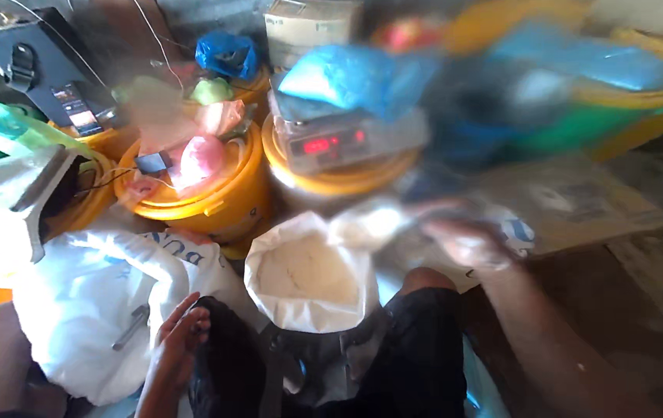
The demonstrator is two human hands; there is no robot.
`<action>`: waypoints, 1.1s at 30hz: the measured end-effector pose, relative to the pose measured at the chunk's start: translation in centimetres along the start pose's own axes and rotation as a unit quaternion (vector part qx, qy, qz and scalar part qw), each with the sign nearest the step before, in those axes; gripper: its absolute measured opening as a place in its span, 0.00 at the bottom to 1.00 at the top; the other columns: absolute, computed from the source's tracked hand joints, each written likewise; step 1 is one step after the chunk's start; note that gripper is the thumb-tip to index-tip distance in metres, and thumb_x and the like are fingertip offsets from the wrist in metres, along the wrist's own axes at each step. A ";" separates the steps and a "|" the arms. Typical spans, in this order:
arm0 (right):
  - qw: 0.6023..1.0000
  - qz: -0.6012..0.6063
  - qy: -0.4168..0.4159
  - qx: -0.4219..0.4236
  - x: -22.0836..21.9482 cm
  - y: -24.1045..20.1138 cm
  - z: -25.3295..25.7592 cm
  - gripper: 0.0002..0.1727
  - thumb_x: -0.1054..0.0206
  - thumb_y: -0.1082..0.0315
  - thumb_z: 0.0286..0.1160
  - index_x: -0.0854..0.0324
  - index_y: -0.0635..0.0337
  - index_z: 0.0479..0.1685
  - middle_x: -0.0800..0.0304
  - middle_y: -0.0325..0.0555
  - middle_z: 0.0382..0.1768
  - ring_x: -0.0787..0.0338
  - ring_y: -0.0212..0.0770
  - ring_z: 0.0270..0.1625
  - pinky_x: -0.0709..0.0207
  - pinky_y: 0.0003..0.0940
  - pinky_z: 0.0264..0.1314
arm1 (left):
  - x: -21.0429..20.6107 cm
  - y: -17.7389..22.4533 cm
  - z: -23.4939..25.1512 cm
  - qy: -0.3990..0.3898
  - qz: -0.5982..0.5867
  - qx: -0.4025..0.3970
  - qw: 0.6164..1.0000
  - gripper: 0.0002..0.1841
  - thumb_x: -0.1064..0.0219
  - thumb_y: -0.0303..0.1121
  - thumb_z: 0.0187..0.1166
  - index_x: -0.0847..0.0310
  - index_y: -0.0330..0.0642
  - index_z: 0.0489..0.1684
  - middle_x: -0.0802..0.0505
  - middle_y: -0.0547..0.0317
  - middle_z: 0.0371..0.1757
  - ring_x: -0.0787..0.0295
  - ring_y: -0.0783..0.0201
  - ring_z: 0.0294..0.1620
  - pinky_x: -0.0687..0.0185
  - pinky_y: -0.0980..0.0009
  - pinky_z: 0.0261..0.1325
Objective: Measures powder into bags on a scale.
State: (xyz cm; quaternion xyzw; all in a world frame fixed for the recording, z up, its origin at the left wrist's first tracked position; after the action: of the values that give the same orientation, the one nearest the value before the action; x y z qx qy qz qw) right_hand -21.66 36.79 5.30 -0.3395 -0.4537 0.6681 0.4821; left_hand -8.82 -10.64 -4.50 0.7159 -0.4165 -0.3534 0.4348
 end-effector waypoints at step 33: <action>0.992 0.083 0.032 -0.091 -7.0 10.9 -3.5 0.11 0.34 0.71 0.69 0.08 0.55 0.44 0.05 0.43 0.56 0.08 0.40 0.61 0.13 0.38 0.62 | 4.3 -3.6 -0.1 0.030 -0.085 0.014 0.996 0.19 0.58 0.28 0.86 0.26 0.47 0.68 0.09 0.70 0.27 0.15 0.77 0.20 0.20 0.82 0.20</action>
State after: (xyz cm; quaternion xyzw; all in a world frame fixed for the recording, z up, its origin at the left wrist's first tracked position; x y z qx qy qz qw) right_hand -20.10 29.73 -6.00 -0.4399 -0.4673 0.6502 0.4068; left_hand -5.97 -13.52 -8.43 0.7650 -0.3456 -0.3615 0.4057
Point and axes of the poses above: each hand's wrist, its own z-axis towards the middle knuckle, its own x-axis out of the back of the hand, y = z × x, the point moved 3 cm from there along z, towards the middle knuckle
